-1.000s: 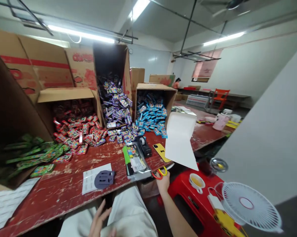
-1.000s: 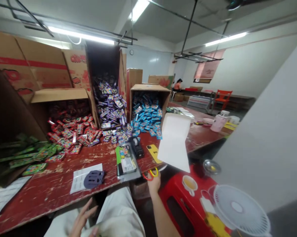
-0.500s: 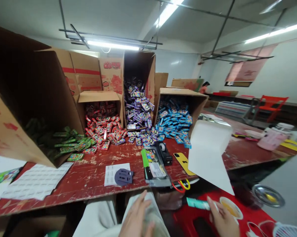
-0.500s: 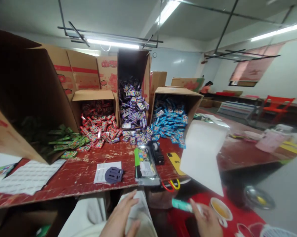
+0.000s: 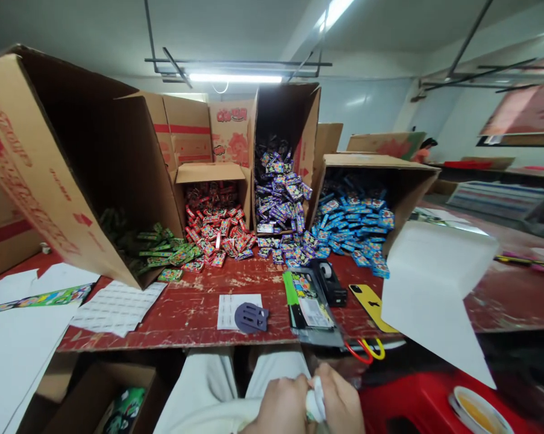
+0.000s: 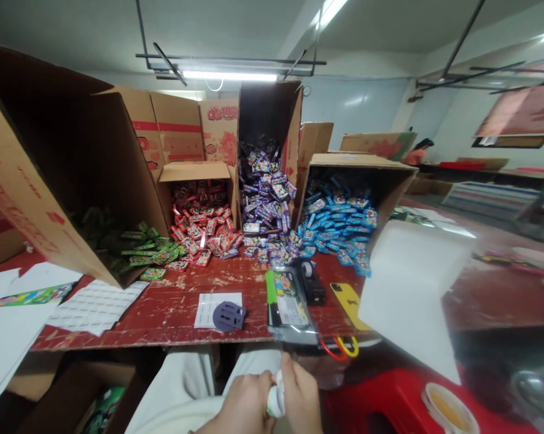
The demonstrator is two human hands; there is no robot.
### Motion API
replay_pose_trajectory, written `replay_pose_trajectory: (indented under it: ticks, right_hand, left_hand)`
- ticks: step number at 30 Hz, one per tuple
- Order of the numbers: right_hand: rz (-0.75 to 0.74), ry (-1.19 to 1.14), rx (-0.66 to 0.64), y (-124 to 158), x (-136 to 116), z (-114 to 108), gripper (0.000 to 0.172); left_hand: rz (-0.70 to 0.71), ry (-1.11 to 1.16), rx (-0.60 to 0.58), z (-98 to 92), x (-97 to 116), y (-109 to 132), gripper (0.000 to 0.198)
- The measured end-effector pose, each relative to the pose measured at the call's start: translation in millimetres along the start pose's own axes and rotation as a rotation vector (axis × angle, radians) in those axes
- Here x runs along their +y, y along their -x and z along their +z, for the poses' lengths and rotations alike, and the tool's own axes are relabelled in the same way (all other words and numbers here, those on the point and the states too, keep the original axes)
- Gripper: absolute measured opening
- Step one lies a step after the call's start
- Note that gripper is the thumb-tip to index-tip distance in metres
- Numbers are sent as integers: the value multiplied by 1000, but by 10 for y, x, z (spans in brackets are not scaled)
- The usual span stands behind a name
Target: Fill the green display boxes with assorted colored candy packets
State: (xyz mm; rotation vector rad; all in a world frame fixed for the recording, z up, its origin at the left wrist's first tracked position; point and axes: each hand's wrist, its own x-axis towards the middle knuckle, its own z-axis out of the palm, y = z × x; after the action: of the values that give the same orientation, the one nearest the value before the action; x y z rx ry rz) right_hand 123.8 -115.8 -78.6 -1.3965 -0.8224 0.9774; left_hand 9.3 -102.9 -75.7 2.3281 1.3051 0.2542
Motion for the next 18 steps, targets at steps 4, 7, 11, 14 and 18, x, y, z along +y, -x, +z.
replay_pose_trajectory:
  ticks: [4,7,11,14,18]
  right_hand:
    - [316,-343,111,-96,-31,158,58]
    - [562,-513,113,-55,77,232,50]
    - [659,-630,41,10,296,235,38]
    - [613,-704,-77,21,377,236,28]
    - [594,-701,-101,27,288,263,20]
  left_hand:
    - [0,-258,129,46,99,-76,32]
    - [-28,-447,204,98,151,-132,26]
    - [46,-658,109,94,151,-129,14]
    - [93,-768,87,27,168,-117,12]
    - [81,-740,114,-70,191,-127,14]
